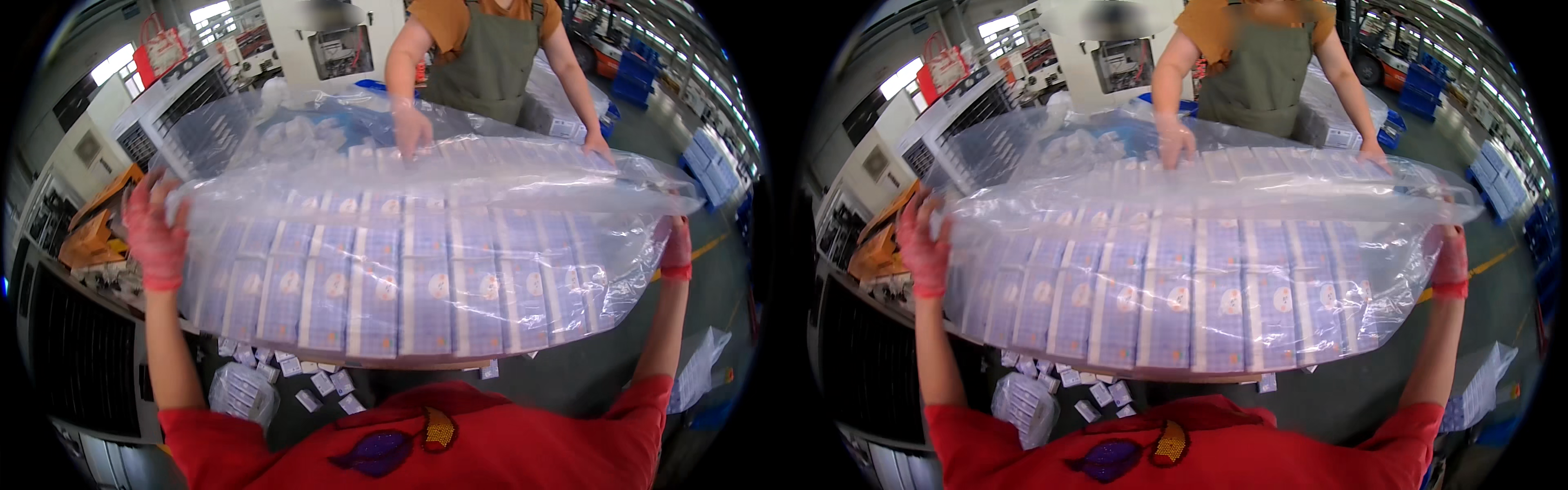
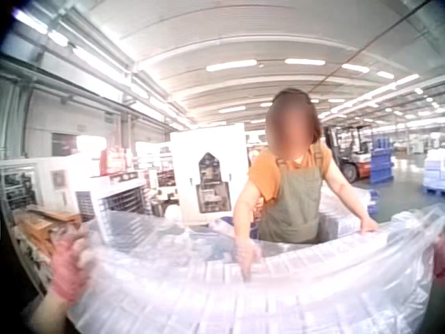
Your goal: The person takes stacks of rectangular blue and white packages from a conveyor belt and places them into a large clear plastic bag, organizing them into neat rows before carrying the bag away.
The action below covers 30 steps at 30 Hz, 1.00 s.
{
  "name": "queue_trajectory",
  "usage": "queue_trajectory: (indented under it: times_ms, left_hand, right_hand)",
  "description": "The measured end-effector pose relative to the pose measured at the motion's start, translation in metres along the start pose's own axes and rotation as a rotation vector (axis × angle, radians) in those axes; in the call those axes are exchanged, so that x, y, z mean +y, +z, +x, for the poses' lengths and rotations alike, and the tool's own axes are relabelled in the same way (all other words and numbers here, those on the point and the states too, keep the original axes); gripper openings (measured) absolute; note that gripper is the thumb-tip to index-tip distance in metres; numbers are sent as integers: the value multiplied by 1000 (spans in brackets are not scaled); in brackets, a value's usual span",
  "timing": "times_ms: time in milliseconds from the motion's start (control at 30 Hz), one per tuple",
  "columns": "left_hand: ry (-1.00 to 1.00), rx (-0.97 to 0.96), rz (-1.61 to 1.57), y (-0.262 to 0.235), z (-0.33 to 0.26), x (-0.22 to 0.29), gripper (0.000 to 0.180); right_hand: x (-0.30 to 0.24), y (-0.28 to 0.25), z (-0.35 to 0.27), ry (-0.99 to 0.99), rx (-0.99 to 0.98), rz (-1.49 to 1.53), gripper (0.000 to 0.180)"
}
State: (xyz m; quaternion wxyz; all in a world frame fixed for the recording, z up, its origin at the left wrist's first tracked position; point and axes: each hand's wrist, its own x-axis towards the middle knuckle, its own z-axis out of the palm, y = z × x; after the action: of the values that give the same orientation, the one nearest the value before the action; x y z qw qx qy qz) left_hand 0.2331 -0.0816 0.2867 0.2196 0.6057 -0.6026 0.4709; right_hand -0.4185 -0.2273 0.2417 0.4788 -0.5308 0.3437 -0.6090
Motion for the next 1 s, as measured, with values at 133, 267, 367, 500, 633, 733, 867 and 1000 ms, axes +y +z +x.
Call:
queue_trajectory:
  times_ms: [133, 267, 367, 500, 633, 733, 867, 1000]
  left_hand:
    - [-320, 53, -234, 26, -40, -52, 74]
    - [-616, -612, -1051, 57, -82, -97, 80]
    - [-866, -693, -923, 85, -62, -54, 74]
    - [-995, -579, -1434, 120, -85, -84, 53]
    - [-932, -488, -1237, 103, -58, -28, 47]
    - [-977, -366, -1216, 97, -63, -50, 43]
    - [-1121, -60, -1315, 105, -56, -95, 38]
    - [-1126, 291, -1254, 56, -38, -115, 33]
  right_hand:
    - [42, -5, 50, 15, -49, -48, 37]
    - [27, 37, 31, -116, 68, 184, 37]
    - [-13, 41, -5, -261, 132, -42, 36]
    - [27, 24, 20, -89, 621, -113, 39]
    - [58, 70, 50, -351, 708, -72, 31]
    - [46, 53, 18, -307, 672, -96, 32]
    - [-26, 39, -53, -124, 534, -72, 40]
    - [-25, 38, -50, 49, 369, 129, 51]
